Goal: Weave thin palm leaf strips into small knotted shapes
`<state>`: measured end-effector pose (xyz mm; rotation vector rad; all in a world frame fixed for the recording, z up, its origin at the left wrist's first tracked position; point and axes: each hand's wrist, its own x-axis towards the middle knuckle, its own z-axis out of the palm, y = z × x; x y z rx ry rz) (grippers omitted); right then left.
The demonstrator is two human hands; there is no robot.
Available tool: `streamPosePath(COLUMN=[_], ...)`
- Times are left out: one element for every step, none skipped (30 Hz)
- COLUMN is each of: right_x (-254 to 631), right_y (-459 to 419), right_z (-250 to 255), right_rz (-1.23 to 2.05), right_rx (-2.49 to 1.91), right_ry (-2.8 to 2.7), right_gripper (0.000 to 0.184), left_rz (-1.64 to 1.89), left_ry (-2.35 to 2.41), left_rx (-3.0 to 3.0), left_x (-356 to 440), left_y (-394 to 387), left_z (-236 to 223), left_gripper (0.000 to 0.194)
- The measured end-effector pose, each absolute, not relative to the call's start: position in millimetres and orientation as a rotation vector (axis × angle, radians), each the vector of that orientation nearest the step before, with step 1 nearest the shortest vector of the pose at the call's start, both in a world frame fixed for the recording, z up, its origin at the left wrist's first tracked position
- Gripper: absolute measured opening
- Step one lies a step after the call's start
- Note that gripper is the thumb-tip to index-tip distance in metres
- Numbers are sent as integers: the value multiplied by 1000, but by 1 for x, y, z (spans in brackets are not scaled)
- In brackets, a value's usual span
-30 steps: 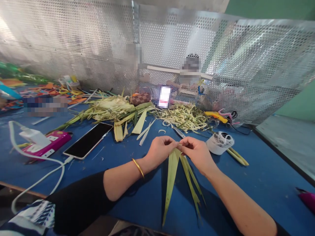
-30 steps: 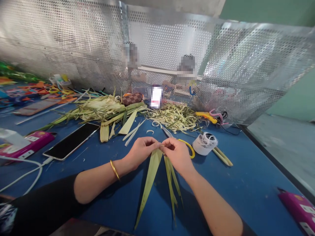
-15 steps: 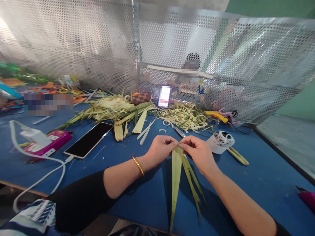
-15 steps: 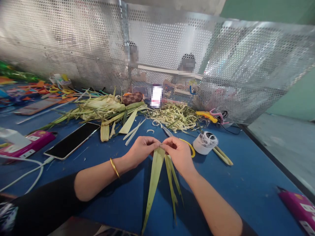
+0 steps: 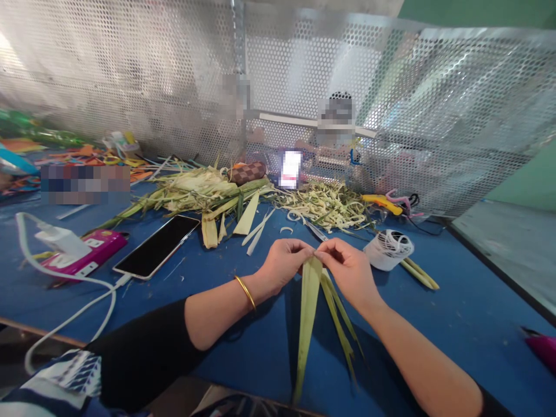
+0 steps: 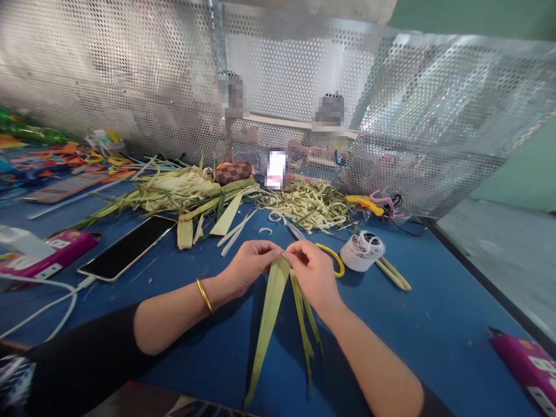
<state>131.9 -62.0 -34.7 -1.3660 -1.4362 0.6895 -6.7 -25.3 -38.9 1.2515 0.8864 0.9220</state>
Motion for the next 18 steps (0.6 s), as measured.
streamPosePath(right_x=[131,130,130,129,129,129,129,129,129,129,128,128,128,128,128,128,128,128], right_y=[-62,-61,-61,-60,-60,-59,-59,-58,-58,-58,-58,-59,-60,-60,-61,-62,-63,-64], right_z=[-35,-36,-37,-38,-39,-40,-41,-41,-42,-43,-43,-44,-44,-44,-44,-43,-43,-42], right_rz=[765,854,939,1003,1038,1042,1023,991,952,917,886,857,821,773,716,657,604,559], right_rx=[-1359,-1350,-1341,-1336,-1333,-1333,-1332,-1329,-1328,-1328,-1331,-1337,-1344,-1354,-1365,-1373,-1375,-1372], right_ry=[-1374,-1303,-1235,-1180,-1143,-1122,-1116,-1125,-1145,-1170,-1197,-1223,-1251,-1282,-1315,-1348,-1381,-1407], right_gripper=[19,22,25,28,30,31,31,30,30,28,27,26,24,23,21,20,18,17], left_rz=[948,968,977,975,960,931,895,862,839,829,838,864,897,929,956,975,983,983], left_ry=[900,912,923,929,927,916,901,891,887,887,893,903,912,918,923,928,930,927], left_rx=[1271,1292,1310,1318,1308,1281,1243,1206,1177,1161,1160,1171,1188,1208,1227,1244,1256,1263], left_x=[-7,-7,-7,-7,-7,-7,-6,-6,-5,-4,-4,-4,-4,-4,-4,-4,-4,-4], left_y=[-25,-25,-24,-25,-25,-26,-26,-27,-28,-29,-29,-29,-29,-29,-29,-30,-30,-30], left_z=[-39,-39,-39,-39,-40,-40,-41,-42,-43,-45,-46,-46,-47,-47,-46,-46,-45,-44], left_gripper=[16,17,17,17,17,18,20,22,24,25,27,28,29,30,31,32,32,32])
